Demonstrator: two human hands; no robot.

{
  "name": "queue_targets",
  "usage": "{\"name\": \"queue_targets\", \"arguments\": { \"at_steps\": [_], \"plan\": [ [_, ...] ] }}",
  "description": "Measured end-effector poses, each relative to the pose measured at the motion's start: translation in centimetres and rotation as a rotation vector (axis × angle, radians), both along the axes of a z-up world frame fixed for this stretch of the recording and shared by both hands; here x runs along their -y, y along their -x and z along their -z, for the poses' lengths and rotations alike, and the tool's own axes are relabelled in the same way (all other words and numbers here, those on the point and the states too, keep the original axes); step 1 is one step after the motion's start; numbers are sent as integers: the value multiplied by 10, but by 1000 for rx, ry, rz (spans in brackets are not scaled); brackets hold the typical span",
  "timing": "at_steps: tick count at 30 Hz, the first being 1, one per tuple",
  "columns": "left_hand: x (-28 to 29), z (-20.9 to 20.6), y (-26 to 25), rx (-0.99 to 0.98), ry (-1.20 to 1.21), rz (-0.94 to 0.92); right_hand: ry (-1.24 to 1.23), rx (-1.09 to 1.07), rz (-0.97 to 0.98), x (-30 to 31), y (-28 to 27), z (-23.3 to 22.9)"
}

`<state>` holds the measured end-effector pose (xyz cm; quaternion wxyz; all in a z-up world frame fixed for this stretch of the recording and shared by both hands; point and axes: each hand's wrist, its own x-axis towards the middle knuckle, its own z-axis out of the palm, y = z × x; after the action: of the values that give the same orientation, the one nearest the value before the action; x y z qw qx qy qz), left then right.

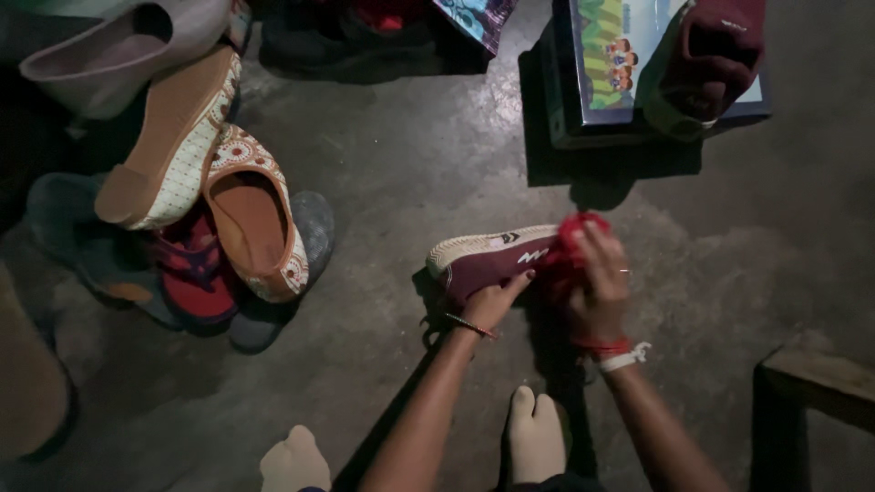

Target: The person sits on the floor and wipes several pairs of shoes with a red cloth. They handle a maroon sneaker and a patterned flat shoe, wiping the exterior surfaces and soles before placing them back on the floor.

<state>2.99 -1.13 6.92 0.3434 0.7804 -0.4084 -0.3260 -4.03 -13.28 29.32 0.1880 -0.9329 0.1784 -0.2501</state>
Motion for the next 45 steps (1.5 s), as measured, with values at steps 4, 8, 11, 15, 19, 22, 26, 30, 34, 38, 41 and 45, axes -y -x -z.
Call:
{"name": "queue_targets", "arguments": {
  "at_steps": [4,8,11,15,19,22,26,30,34,38,41,45],
  "plan": [
    [-7,-76,-15,-543,-294,-319,-460,-99,439,19,23,3],
    [-9,-120,-16,-785,340,-522,-45,118,126,17,4,-28],
    [-5,-141,-12,-1229,686,-594,153,99,-53,-2,-22,-52],
    [-8,-183,-12,-1724,1003,-685,82,136,4,-24,-36,-59],
    [-14,-232,-10,-2022,1228,-759,-111,186,162,-28,-17,-53],
    [-16,-255,-18,-2008,1257,-1049,-542,97,424,-21,-6,-66],
    [-18,-260,-29,-1918,1230,-864,-156,217,45,-14,-19,-102],
    [-22,-256,-17,-1981,1329,-709,46,124,-218,-32,-56,-122],
    [-44,-266,-32,-1797,1196,-805,-111,16,-338,-91,-52,-136],
    [-58,-272,-51,-1943,1231,-286,-82,46,-448,-95,-39,-124],
    [-31,-283,-22,-1803,1128,-837,-133,61,-340,-21,-68,-111],
    [-25,-270,-14,-1846,1177,-828,-53,90,-354,-16,-70,-102]
  ]
}}
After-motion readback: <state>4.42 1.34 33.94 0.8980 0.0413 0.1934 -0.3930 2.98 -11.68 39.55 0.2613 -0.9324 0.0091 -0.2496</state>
